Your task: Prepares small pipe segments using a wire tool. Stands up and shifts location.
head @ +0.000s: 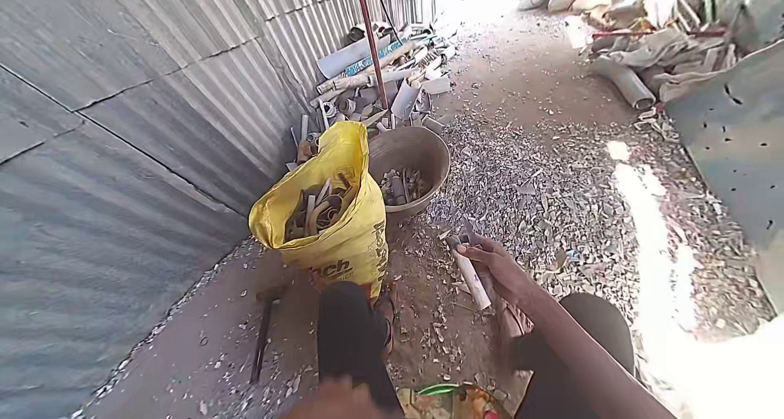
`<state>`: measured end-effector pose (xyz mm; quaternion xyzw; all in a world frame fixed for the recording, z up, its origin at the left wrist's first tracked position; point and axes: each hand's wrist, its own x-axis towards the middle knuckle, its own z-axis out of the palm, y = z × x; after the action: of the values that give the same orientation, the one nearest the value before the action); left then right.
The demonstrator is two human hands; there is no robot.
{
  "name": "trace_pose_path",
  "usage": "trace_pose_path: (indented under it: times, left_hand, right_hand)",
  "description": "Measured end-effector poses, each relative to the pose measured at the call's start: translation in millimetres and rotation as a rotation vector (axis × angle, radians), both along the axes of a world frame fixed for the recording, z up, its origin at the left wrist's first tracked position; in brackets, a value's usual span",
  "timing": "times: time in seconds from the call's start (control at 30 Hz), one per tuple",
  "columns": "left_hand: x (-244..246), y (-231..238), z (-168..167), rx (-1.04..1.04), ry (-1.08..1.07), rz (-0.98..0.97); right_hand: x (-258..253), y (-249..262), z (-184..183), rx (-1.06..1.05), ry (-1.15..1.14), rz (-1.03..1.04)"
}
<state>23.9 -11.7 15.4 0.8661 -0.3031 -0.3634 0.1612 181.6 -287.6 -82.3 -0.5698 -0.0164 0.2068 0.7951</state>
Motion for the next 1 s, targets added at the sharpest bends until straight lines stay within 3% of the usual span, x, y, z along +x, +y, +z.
trace_pose_path:
  times: [0.1,0.17,0.23,0.3,0.37,0.43,0.53,0.63,0.73,1.0]
  left_hand:
    - [103.6,-13.6,6.7,-0.117,-0.269,0.022]
    - [163.2,-22.5,-13.3,-0.363,-0.317,0.231]
    - [197.6,-47.9,-43.4,-0.756,-0.199,0.55]
    - [208.6,-77.5,-65.6,-0.986,0.13,0.824]
    - [213.6,-95.2,-85.5,-0.979,0.358,0.89]
    - [215.8,-103.2,-100.1,-0.921,0.448,0.941]
    - [218.0,-109.4,-104.9,-0.929,0.481,1.1]
    - [217.9,-99.4,-101.9,-1.075,0.413,1.252]
    - [219.7,-83.5,-110.4,-1.232,0.34,1.246]
    - [224.3,-68.2,-114.3,-1.394,0.262,1.246]
  right_hand:
    - [5.3,-6.6,23.3,0.059,-0.138,0.062]
    - [13.9,-5.0,29.5,0.109,-0.204,0.075]
    - [26.6,0.5,34.3,0.095,-0.257,0.057]
    - [36.4,6.6,28.9,0.04,-0.283,0.018]
    - [42.7,11.4,11.8,-0.049,-0.28,-0.035]
    - [46.4,13.3,-8.0,-0.211,-0.26,-0.057]
    - [44.9,14.2,-16.9,-0.415,-0.303,-0.055]
    - [39.8,22.5,-3.8,-0.346,-0.42,-0.083]
    - [39.9,31.3,-9.3,-0.344,-0.516,-0.11]
    - [31.0,54.4,-32.8,-0.18,-0.246,-0.027]
